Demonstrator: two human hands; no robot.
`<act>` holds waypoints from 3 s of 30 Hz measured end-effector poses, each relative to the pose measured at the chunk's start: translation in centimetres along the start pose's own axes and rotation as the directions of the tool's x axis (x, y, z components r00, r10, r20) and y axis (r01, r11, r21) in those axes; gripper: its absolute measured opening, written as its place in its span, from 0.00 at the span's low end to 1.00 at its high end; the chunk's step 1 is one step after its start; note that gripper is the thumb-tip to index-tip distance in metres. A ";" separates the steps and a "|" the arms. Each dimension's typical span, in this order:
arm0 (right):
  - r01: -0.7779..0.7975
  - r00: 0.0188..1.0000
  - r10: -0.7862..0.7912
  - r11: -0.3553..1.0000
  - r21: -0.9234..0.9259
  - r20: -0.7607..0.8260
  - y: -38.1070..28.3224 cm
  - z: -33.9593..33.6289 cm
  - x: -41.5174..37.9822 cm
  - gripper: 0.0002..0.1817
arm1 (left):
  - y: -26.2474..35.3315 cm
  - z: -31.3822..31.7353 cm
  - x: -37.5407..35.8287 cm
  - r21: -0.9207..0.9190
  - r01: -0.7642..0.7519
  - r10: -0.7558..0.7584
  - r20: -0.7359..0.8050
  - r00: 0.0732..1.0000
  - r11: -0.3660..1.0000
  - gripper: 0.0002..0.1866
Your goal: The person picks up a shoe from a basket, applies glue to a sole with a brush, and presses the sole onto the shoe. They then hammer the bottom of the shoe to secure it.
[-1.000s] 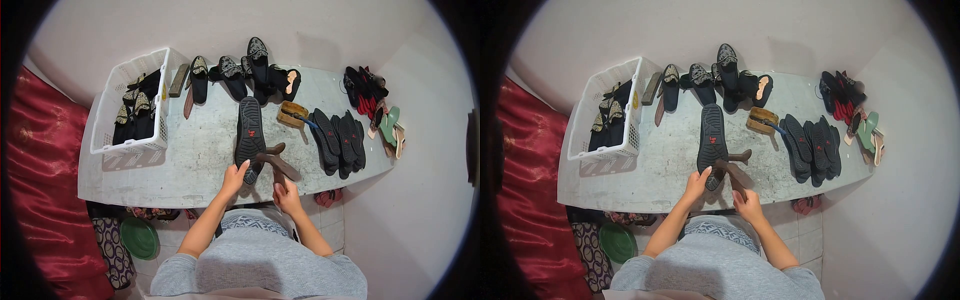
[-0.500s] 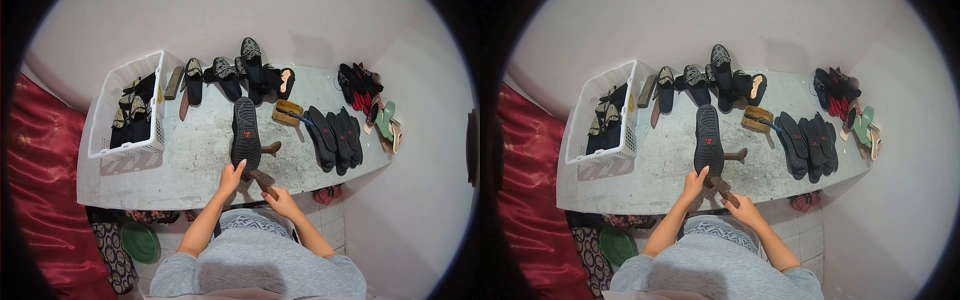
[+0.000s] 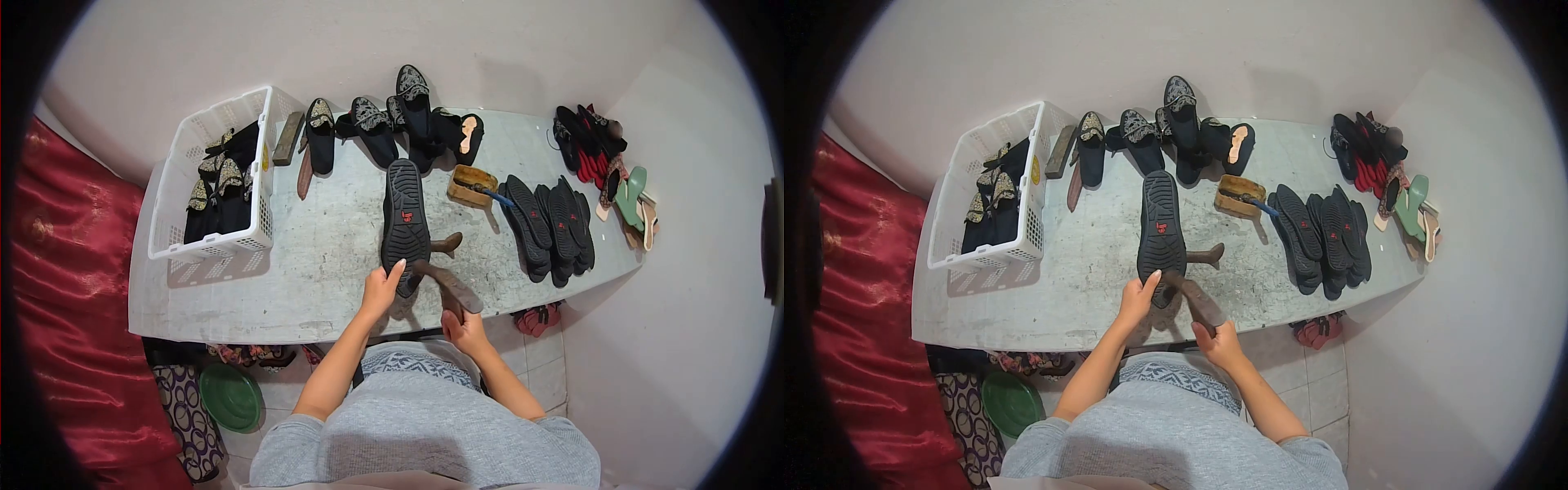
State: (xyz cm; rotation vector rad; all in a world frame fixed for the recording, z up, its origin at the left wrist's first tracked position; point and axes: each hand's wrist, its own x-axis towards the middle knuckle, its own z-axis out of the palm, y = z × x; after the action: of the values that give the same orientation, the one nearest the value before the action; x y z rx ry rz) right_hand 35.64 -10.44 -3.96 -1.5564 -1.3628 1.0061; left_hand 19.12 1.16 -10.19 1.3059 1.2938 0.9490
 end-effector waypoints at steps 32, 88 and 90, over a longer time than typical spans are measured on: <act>0.177 0.984 -0.171 0.951 -0.255 0.045 -5.1 0.4 4.8 0.13 | 0.5 -0.2 -0.1 0.095 -0.068 0.068 -0.001 0.998 0.993 0.28; 0.252 0.953 -0.298 0.876 -0.411 -0.052 -3.5 -1.8 9.2 0.16 | 0.6 -0.2 0.0 0.091 -0.012 0.010 0.021 1.000 0.996 0.34; 0.204 0.977 -0.211 0.961 -0.187 -0.020 -6.1 -2.2 7.7 0.12 | 0.9 -0.3 0.0 0.127 0.004 -0.008 0.034 0.999 0.992 0.34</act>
State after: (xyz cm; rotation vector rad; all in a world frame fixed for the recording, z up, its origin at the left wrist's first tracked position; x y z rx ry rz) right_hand 36.38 -2.42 2.18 -1.5192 -1.5905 0.7343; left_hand 18.99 1.28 -9.26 1.4094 1.3491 0.8474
